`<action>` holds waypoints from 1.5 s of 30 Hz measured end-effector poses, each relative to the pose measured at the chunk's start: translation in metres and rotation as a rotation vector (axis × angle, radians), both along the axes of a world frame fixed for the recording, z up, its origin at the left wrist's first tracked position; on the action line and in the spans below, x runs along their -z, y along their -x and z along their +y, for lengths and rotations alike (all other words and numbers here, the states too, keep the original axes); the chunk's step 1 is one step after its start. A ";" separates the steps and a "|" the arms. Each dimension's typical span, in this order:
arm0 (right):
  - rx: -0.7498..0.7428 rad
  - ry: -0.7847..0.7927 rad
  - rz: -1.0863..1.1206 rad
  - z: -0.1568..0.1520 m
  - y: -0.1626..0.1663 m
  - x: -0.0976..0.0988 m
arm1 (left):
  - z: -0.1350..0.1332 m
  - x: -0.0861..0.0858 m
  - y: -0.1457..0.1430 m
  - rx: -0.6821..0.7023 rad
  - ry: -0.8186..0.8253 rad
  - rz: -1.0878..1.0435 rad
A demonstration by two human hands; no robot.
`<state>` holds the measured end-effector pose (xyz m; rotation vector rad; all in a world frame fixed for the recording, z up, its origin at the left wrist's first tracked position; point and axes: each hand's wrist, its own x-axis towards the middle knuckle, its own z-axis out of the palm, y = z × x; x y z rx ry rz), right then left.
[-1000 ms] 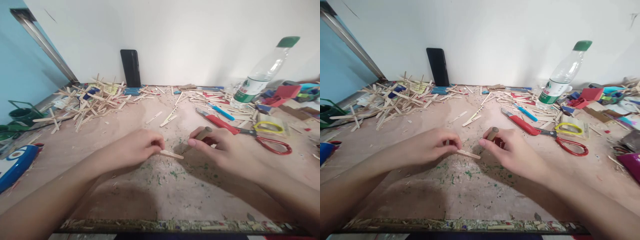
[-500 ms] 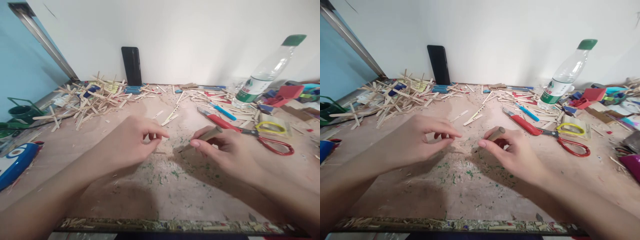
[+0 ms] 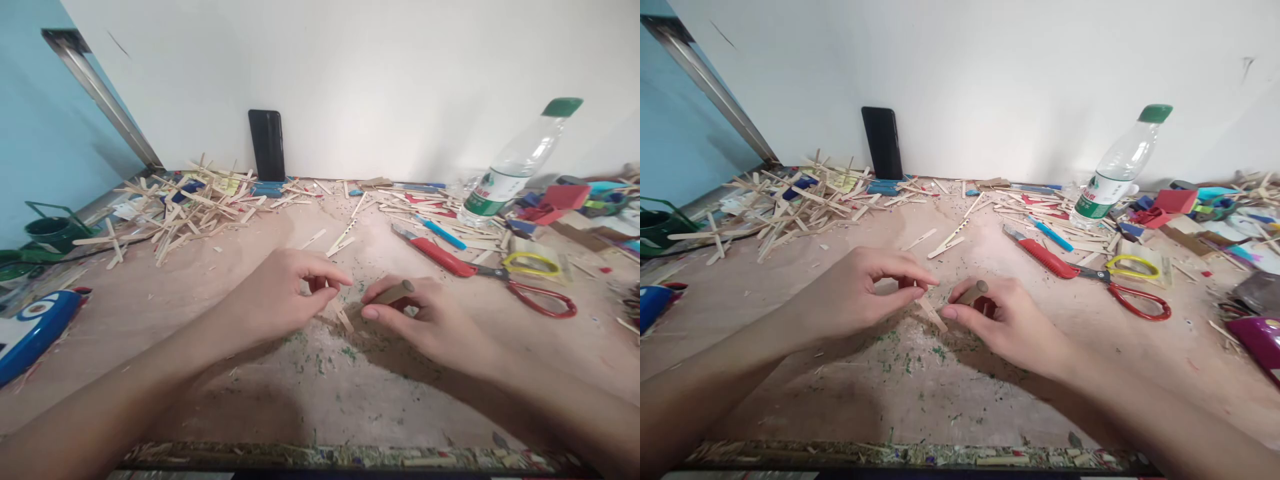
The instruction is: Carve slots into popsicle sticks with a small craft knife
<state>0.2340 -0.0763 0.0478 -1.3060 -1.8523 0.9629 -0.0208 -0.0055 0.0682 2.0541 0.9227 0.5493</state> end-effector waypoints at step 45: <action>0.030 -0.544 -0.194 0.029 0.045 -0.015 | 0.061 0.013 0.023 0.311 0.340 -0.407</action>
